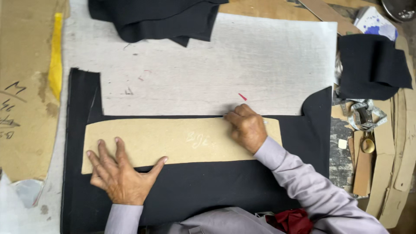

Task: The person lays black fabric on a work table, positions a long cardboard pattern strip on it, and traces along its edge with chalk. They then measure the fabric with a tape measure, draw a straight chalk line, and cut the fabric along the line with scissors.

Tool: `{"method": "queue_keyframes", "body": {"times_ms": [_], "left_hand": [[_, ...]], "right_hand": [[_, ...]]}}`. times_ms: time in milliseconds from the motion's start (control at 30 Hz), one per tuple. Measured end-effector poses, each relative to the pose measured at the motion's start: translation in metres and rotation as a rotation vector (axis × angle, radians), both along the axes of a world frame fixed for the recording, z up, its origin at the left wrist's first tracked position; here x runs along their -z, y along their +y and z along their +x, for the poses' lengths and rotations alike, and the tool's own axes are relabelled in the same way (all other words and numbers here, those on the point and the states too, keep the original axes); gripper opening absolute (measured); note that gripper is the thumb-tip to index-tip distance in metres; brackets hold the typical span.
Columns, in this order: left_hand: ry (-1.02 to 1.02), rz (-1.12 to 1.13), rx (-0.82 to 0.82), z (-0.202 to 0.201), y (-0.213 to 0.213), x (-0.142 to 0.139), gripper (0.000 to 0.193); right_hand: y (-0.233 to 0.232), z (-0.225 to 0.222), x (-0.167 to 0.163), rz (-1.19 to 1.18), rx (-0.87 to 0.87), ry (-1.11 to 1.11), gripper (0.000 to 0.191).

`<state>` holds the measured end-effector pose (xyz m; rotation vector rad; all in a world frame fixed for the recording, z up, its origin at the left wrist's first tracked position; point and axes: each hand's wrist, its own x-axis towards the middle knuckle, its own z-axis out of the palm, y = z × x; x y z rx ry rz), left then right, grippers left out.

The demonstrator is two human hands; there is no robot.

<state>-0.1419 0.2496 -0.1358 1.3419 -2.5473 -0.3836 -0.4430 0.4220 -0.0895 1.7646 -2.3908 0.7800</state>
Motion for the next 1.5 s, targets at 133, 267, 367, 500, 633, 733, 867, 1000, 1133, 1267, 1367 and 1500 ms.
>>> {"method": "queue_keyframes", "body": {"times_ms": [133, 267, 367, 500, 633, 733, 867, 1000, 1133, 1267, 1367, 1500], "left_hand": [[0.001, 0.003, 0.012, -0.005, 0.009, 0.001, 0.126], [-0.131, 0.022, -0.026, -0.012, 0.015, -0.001, 0.127], [-0.127, -0.004, -0.008, -0.019, 0.021, -0.011, 0.122], [-0.117, -0.071, 0.272, -0.055, 0.046, -0.039, 0.08], [0.013, 0.134, 0.87, -0.156, 0.122, -0.051, 0.049], [-0.261, 0.196, 1.033, -0.226, 0.166, -0.063, 0.068], [-0.534, 0.229, 0.996, -0.256, 0.182, -0.084, 0.074], [-0.568, 0.215, 0.999, -0.26, 0.181, -0.097, 0.078], [-0.582, 0.239, 0.994, -0.264, 0.183, -0.098, 0.081], [-0.581, 0.263, 0.977, -0.263, 0.184, -0.095, 0.079], [-0.569, 0.257, 0.978, -0.263, 0.185, -0.092, 0.078], [-0.567, 0.227, 0.981, -0.262, 0.188, -0.09, 0.078]], "right_hand": [[0.086, -0.051, -0.005, 0.05, 0.181, 0.063, 0.032], [0.142, -0.074, -0.001, 0.037, 0.316, 0.072, 0.019], [0.166, -0.08, 0.003, 0.043, 0.348, 0.087, 0.017], [0.179, -0.084, 0.0, 0.042, 0.336, 0.106, 0.02], [0.182, -0.074, -0.009, 0.096, 0.343, 0.095, 0.019], [0.178, -0.055, -0.009, 0.074, 0.436, -0.147, 0.025], [0.171, -0.027, 0.003, -0.104, 0.62, -0.397, 0.031], [0.172, -0.024, 0.009, -0.104, 0.615, -0.378, 0.034], [0.172, -0.038, 0.006, -0.052, 0.546, -0.249, 0.036], [0.17, -0.041, 0.005, 0.008, 0.554, -0.28, 0.037], [0.176, -0.026, 0.005, 0.004, 0.619, -0.282, 0.029], [0.2, 0.017, 0.001, 0.033, 0.683, -0.245, 0.026]]}}
